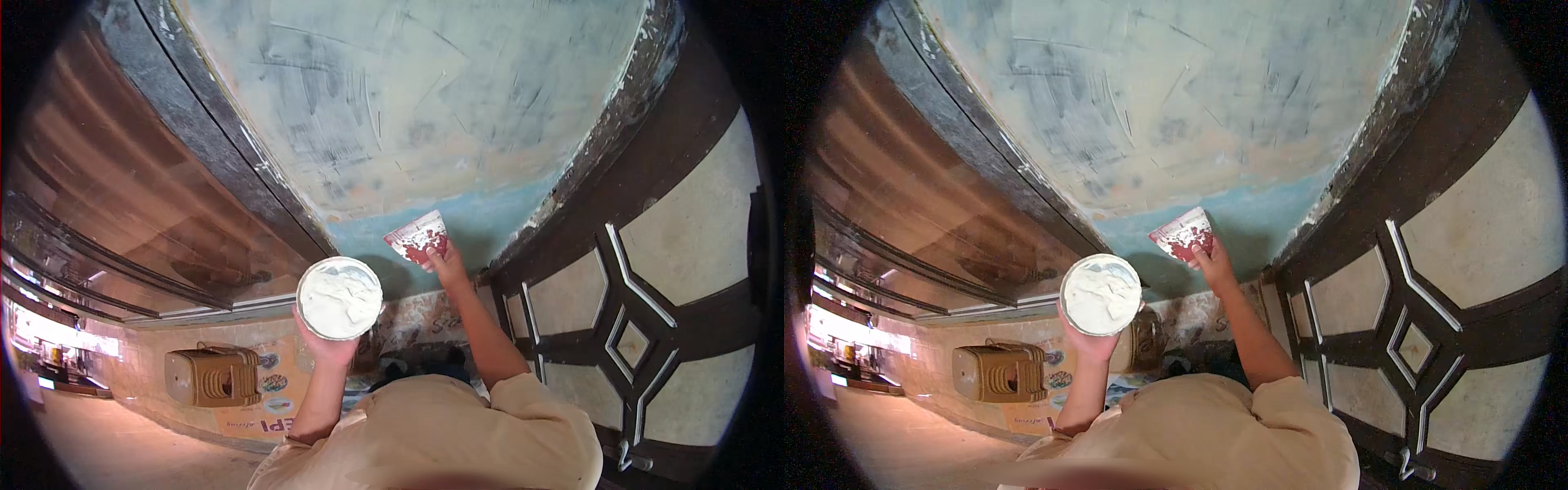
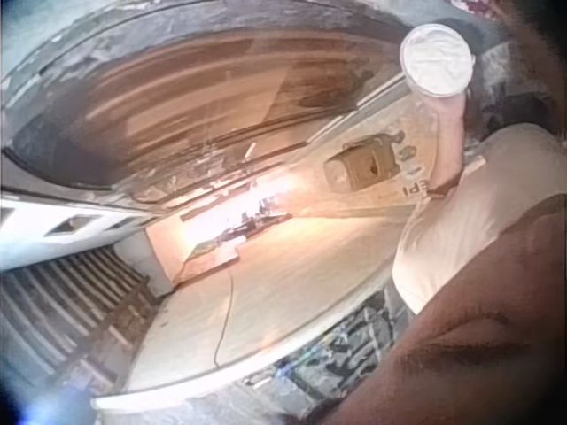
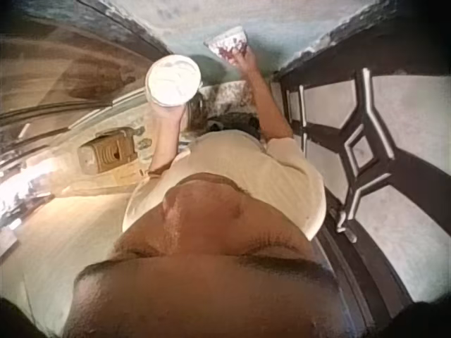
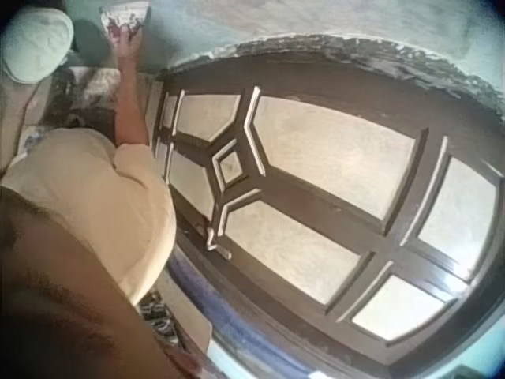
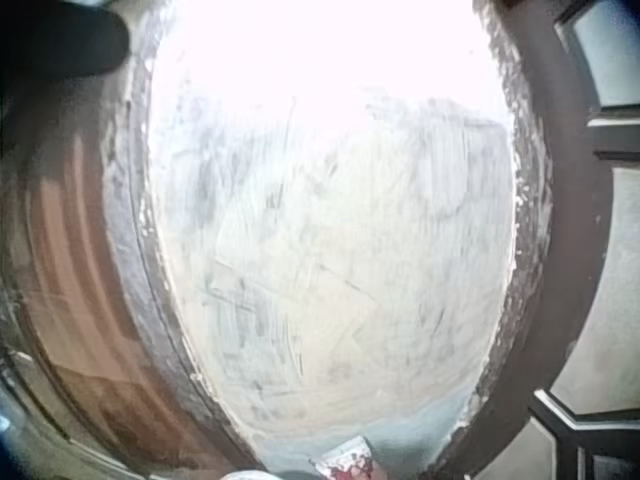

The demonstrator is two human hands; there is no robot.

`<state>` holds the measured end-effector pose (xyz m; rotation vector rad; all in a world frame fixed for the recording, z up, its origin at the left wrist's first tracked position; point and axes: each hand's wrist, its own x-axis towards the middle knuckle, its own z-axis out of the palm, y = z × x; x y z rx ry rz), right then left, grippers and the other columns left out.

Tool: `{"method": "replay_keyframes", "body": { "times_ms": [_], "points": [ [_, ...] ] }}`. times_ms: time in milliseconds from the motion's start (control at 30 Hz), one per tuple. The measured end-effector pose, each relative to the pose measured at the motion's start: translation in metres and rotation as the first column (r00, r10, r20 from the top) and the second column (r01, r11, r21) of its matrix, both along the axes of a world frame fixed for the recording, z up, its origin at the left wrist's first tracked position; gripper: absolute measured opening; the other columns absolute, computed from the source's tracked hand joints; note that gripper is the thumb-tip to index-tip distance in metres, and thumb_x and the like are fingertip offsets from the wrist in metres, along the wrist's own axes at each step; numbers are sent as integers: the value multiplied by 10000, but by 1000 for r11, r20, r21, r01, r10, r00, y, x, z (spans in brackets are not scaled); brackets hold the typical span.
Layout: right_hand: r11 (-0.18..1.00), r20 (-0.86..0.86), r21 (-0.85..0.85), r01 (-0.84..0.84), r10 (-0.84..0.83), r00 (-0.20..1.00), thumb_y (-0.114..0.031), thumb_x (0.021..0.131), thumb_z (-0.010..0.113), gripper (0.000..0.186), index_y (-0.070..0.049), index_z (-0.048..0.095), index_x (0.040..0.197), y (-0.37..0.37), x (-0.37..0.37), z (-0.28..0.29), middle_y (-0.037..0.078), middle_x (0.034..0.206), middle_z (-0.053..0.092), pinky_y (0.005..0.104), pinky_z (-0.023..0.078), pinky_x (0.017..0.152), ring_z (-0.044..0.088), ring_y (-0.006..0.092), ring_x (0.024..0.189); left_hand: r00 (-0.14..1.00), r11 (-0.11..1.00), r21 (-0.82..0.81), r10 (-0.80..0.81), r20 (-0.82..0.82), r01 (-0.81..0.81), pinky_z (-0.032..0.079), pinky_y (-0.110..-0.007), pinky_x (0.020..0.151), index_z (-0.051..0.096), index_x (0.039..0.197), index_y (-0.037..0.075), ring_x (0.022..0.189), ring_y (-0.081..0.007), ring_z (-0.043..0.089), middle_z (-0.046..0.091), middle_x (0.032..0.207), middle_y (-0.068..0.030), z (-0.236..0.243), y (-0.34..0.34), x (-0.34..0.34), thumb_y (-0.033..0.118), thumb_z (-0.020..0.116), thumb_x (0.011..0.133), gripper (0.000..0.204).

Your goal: The person applies white wall putty to a wall using a putty knife.

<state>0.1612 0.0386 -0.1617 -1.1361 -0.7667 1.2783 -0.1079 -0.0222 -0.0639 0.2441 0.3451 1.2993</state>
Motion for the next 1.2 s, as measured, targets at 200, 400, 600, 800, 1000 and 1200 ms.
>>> {"method": "replay_keyframes", "body": {
  "times_ms": [200,400,600,800,1000,1200],
  "points": [
    [932,150,357,-64,10,989,-113,981,649,247,-22,617,1209,5,13,120,-1,1044,663,269,512,790,582,50,888,999,999,31,-28,46,27,266,-798,1089,315,1575,213,1459,-445,331,330,1615,-122,15,2,29,730,423,900,857],
    [885,495,360,-295,87,865,-146,998,576,237,16,598,1170,2,-4,222,83,886,700,315,512,730,632,120,784,983,992,109,-77,168,59,261,-758,1127,292,1583,197,1475,-445,302,292,1633,-130,35,12,51,753,426,880,906],
    [895,843,55,-443,196,500,-133,925,586,290,12,598,1176,24,-11,249,221,955,713,395,520,785,688,322,838,986,996,58,58,158,-68,296,-633,1175,340,1569,194,1478,-376,334,343,1617,-79,43,14,69,743,343,929,843],
    [902,896,37,-430,160,414,-182,905,581,350,20,616,1188,37,-18,236,241,965,708,410,528,792,697,353,860,960,982,30,175,217,-186,325,-565,1176,376,1553,186,1452,-332,388,397,1592,-63,48,19,75,710,344,957,794],
    [820,778,20,-571,346,524,-134,932,581,304,53,589,1171,34,-36,230,145,954,707,343,514,828,631,161,892,967,995,48,74,244,-88,294,-537,1199,356,1569,183,1460,-325,377,378,1608,-58,47,22,79,686,342,970,782],
    [847,641,302,-437,159,751,-182,957,617,295,17,608,1175,10,-43,245,191,930,718,371,530,789,698,237,850,961,993,75,66,269,-89,300,-537,1195,366,1564,170,1439,-330,403,413,1585,-65,52,22,68,669,338,977,771]
  ]
}}
